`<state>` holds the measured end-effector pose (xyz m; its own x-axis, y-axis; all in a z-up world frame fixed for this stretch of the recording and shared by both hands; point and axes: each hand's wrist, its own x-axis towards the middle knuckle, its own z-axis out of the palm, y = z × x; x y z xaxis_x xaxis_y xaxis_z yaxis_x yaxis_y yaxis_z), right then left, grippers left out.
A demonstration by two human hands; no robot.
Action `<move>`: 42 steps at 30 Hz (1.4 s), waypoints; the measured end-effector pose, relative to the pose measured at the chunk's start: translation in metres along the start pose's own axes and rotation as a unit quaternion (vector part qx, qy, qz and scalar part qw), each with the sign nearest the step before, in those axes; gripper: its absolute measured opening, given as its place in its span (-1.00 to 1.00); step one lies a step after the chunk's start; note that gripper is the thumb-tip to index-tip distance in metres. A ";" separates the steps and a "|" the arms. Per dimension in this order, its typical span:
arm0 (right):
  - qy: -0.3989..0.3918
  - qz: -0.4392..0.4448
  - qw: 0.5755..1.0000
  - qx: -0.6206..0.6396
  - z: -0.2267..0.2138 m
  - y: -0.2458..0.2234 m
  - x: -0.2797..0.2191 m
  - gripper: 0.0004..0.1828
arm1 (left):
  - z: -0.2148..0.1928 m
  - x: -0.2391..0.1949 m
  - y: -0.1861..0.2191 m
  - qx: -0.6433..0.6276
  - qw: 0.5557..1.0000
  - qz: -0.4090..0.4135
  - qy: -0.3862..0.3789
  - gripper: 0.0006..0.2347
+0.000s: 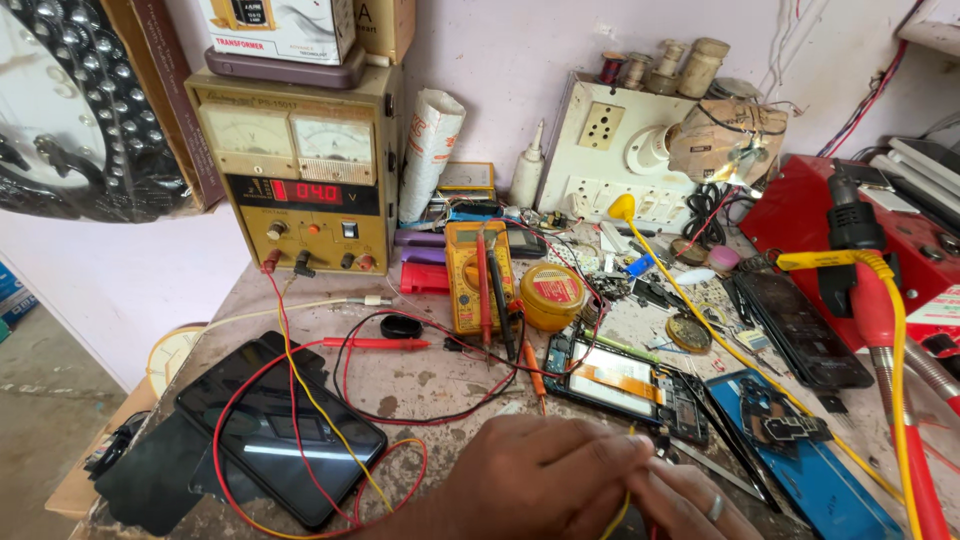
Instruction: The person uses a multimeter and tweezers to test and adjust components on a small circuit board. They connect test leads to various points on the board, observe readings on a power supply, and manipulate small parts with tweezers throughout the process.
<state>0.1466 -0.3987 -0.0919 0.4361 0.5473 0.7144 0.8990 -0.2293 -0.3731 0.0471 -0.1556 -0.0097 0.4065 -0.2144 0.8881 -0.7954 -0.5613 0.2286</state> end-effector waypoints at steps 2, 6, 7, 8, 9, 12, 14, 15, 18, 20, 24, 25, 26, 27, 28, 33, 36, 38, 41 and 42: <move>-0.012 0.094 0.995 0.040 -0.001 -0.011 -0.005 -0.56 | 0.001 -0.002 0.003 0.008 0.999 -0.029 -0.015 -0.75; 0.082 0.125 0.989 0.005 0.013 -0.017 -0.004 -0.66 | -0.004 0.007 0.007 0.041 0.998 -0.021 -0.030 -0.78; 0.131 0.096 0.986 -0.031 0.017 -0.015 -0.004 -0.72 | -0.009 0.009 0.007 0.056 0.997 0.019 -0.054 -0.79; 0.106 0.111 0.988 -0.014 0.017 -0.013 -0.006 -0.71 | -0.016 0.010 0.006 0.070 0.993 0.060 -0.078 -0.80; 0.079 0.125 0.989 0.004 0.015 -0.010 -0.007 -0.70 | -0.020 0.011 0.005 0.086 0.986 0.100 -0.102 -0.80; 0.044 0.194 0.976 0.085 0.015 -0.005 -0.011 -0.70 | -0.021 0.013 -0.004 0.055 0.971 0.168 -0.162 -0.96; 0.057 0.224 0.966 0.113 0.013 -0.004 -0.011 -0.67 | -0.015 0.009 -0.006 -0.084 0.988 0.014 -0.130 -0.94; 0.073 0.229 0.964 0.110 0.010 -0.003 -0.012 -0.64 | -0.010 0.006 -0.009 -0.154 0.980 -0.065 -0.112 -0.92; 0.123 0.201 0.971 0.023 0.004 -0.001 -0.012 -0.60 | 0.000 0.000 -0.024 -0.191 0.911 -0.364 -0.037 -0.89; 0.105 0.164 0.981 -0.018 -0.005 0.004 -0.015 -0.59 | -0.006 -0.006 -0.032 -0.296 0.903 -0.306 -0.056 -0.90; 0.078 0.254 0.955 0.129 -0.014 0.017 -0.044 -0.60 | -0.014 -0.010 -0.038 -0.184 0.903 -0.341 -0.186 -0.85; 0.096 0.313 0.923 0.200 -0.011 0.020 -0.053 -0.61 | -0.014 -0.009 -0.039 -0.177 0.904 -0.337 -0.195 -0.85; 0.098 0.280 0.937 0.184 -0.009 0.025 -0.058 -0.65 | -0.013 -0.007 -0.039 -0.171 0.905 -0.333 -0.203 -0.84; 0.099 0.246 0.950 0.167 -0.005 0.030 -0.062 -0.68 | -0.013 -0.005 -0.039 -0.164 0.906 -0.329 -0.211 -0.84; 0.100 0.211 0.961 0.151 -0.003 0.033 -0.065 -0.72 | -0.012 -0.004 -0.037 -0.178 0.904 -0.330 -0.208 -0.85; 0.044 0.331 0.926 0.176 -0.002 0.025 -0.045 -0.76 | -0.015 0.001 -0.033 -0.239 0.895 -0.338 -0.164 -0.86; -0.020 0.203 0.979 0.010 -0.002 0.009 -0.018 -0.68 | -0.017 0.001 -0.033 -0.228 0.877 -0.380 -0.187 -0.86; -0.055 0.069 0.993 -0.082 -0.004 0.002 -0.001 -0.58 | -0.016 0.001 -0.032 -0.234 0.875 -0.382 -0.181 -0.86; -0.060 0.067 0.991 -0.100 -0.007 0.000 0.007 -0.53 | -0.014 -0.003 -0.034 -0.193 0.925 -0.280 -0.167 -0.90; -0.037 0.153 0.985 -0.068 -0.008 0.000 0.001 -0.57 | -0.014 -0.005 -0.036 -0.171 0.945 -0.226 -0.161 -0.91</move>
<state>0.1473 -0.4043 -0.0861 0.6875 0.4924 0.5338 0.7256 -0.4957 -0.4773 0.0672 -0.1235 -0.0172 0.8119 -0.2779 0.5133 -0.5837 -0.3753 0.7200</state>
